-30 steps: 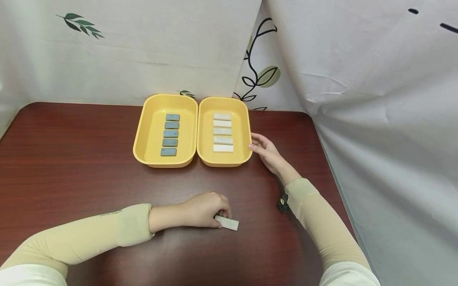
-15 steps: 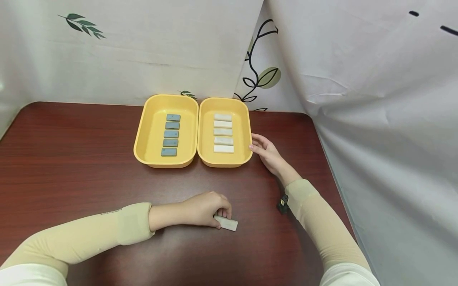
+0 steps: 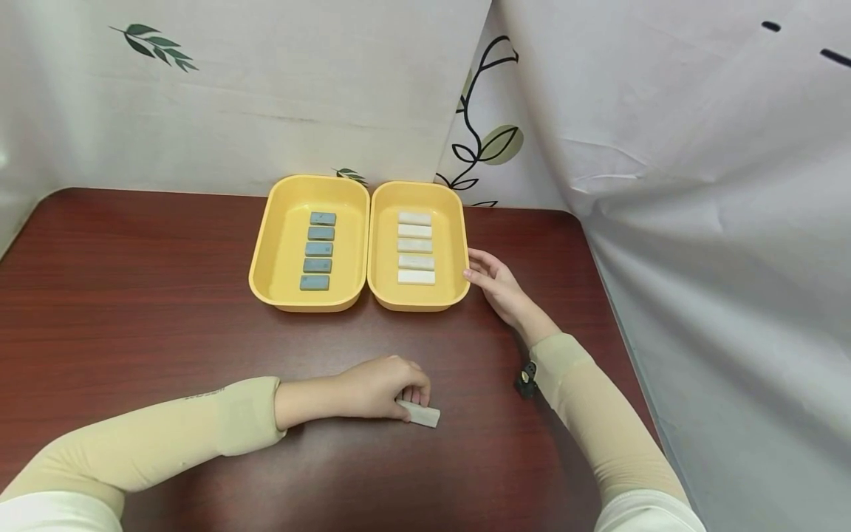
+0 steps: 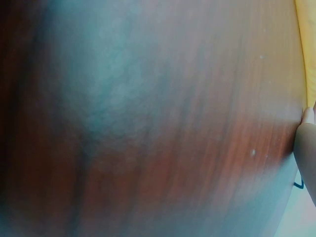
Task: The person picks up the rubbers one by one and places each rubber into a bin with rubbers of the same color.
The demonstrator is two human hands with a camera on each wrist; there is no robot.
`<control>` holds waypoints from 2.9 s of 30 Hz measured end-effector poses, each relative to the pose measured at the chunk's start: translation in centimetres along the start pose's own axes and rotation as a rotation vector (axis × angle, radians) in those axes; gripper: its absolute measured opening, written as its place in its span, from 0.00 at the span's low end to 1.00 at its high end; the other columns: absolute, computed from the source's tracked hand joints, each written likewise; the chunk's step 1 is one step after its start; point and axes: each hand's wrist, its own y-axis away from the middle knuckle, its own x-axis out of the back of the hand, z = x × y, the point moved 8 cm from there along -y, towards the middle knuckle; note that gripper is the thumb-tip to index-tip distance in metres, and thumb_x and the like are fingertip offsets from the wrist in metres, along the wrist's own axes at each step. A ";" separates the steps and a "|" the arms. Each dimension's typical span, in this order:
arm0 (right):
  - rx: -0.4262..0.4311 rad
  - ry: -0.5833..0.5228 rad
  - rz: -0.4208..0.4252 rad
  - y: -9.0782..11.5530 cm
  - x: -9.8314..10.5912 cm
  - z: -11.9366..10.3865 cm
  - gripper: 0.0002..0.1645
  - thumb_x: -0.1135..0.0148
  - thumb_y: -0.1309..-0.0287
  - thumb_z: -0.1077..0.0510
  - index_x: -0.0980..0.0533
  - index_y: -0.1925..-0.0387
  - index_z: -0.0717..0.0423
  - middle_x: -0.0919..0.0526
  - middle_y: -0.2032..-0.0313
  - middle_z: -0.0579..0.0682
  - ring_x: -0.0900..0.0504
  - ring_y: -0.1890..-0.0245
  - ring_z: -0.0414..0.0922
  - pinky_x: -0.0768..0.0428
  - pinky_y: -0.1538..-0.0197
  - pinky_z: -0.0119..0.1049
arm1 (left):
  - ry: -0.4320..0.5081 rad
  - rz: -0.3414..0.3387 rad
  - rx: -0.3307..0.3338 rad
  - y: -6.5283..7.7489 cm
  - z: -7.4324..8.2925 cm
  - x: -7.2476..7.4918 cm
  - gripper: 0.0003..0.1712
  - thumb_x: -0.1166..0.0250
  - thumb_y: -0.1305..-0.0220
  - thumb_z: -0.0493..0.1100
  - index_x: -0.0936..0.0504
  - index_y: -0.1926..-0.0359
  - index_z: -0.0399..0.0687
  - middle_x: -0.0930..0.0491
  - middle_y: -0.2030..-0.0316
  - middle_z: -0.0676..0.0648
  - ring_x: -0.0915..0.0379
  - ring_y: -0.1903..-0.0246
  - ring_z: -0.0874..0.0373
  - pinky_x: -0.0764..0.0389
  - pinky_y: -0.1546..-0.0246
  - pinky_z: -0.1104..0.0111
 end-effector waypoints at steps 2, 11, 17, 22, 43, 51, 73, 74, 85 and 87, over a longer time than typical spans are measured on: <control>0.001 0.000 -0.001 0.0 0.0 0.0 0.36 0.52 0.25 0.70 0.48 0.21 0.75 0.17 0.45 0.38 0.20 0.42 0.32 0.26 0.35 0.22 | -0.003 0.004 -0.001 0.0 0.0 0.1 0.16 0.17 0.50 0.34 0.16 0.68 0.54 0.20 0.73 0.59 0.28 0.71 0.70 0.27 0.66 0.81; 0.017 -0.008 -0.008 0.0 -0.1 -0.1 0.34 0.53 0.24 0.71 0.47 0.22 0.75 0.17 0.45 0.38 0.20 0.42 0.32 0.26 0.36 0.23 | 0.002 0.049 -0.010 0.1 -0.1 1.6 0.14 0.18 0.50 0.33 0.15 0.69 0.53 0.18 0.73 0.57 0.25 0.72 0.68 0.26 0.67 0.80; 0.017 -0.006 -0.013 0.0 0.0 0.0 0.33 0.52 0.23 0.70 0.45 0.22 0.74 0.17 0.43 0.39 0.20 0.41 0.33 0.26 0.35 0.23 | 0.011 0.087 -0.002 0.0 -0.2 3.0 0.14 0.20 0.49 0.31 0.14 0.67 0.52 0.17 0.71 0.56 0.21 0.69 0.64 0.23 0.64 0.78; 0.012 0.000 -0.011 0.0 0.0 0.0 0.34 0.52 0.23 0.70 0.46 0.22 0.75 0.18 0.43 0.39 0.20 0.41 0.32 0.26 0.35 0.23 | 0.005 0.109 0.007 -0.1 -0.2 4.3 0.14 0.19 0.48 0.33 0.14 0.67 0.53 0.17 0.70 0.56 0.21 0.68 0.64 0.23 0.63 0.76; -0.003 0.013 0.004 -0.2 0.0 0.0 0.32 0.54 0.23 0.71 0.44 0.23 0.72 0.17 0.45 0.39 0.19 0.43 0.32 0.24 0.36 0.23 | 0.012 0.223 0.034 -0.6 -1.3 9.6 0.11 0.20 0.45 0.33 0.11 0.64 0.52 0.15 0.68 0.54 0.23 0.67 0.66 0.20 0.61 0.75; 0.004 0.009 -0.005 -0.2 0.0 0.0 0.31 0.54 0.23 0.71 0.42 0.23 0.71 0.16 0.45 0.38 0.19 0.43 0.32 0.25 0.35 0.23 | 0.047 0.274 0.036 -1.0 -1.6 12.3 0.10 0.21 0.44 0.32 0.10 0.63 0.49 0.14 0.69 0.53 0.21 0.67 0.62 0.19 0.61 0.72; -0.006 0.005 0.007 -0.2 0.2 0.0 0.34 0.52 0.23 0.70 0.47 0.21 0.73 0.18 0.45 0.37 0.20 0.43 0.31 0.25 0.36 0.22 | 0.127 0.385 0.121 -3.6 -4.9 14.9 0.10 0.21 0.44 0.31 0.11 0.61 0.41 0.12 0.65 0.45 0.17 0.63 0.54 0.16 0.56 0.68; -0.006 0.003 0.006 -0.2 0.2 0.0 0.34 0.52 0.23 0.70 0.46 0.21 0.73 0.18 0.45 0.37 0.20 0.43 0.31 0.25 0.36 0.22 | 0.127 0.387 0.127 -3.7 -5.1 15.0 0.10 0.21 0.44 0.31 0.11 0.61 0.41 0.11 0.65 0.45 0.17 0.63 0.54 0.16 0.56 0.68; -0.003 0.000 0.017 -0.2 0.3 0.1 0.33 0.54 0.24 0.72 0.46 0.22 0.73 0.16 0.47 0.37 0.19 0.45 0.31 0.24 0.38 0.22 | 0.143 0.358 0.205 -4.8 -6.6 14.8 0.10 0.21 0.43 0.31 0.11 0.60 0.39 0.11 0.62 0.44 0.16 0.61 0.54 0.15 0.53 0.68; -0.008 0.003 0.014 -0.2 0.3 0.1 0.33 0.53 0.24 0.71 0.45 0.22 0.73 0.17 0.47 0.36 0.19 0.44 0.31 0.24 0.38 0.21 | 0.139 0.349 0.212 -5.0 -6.9 14.6 0.10 0.21 0.43 0.30 0.12 0.60 0.39 0.11 0.61 0.43 0.16 0.61 0.54 0.15 0.53 0.68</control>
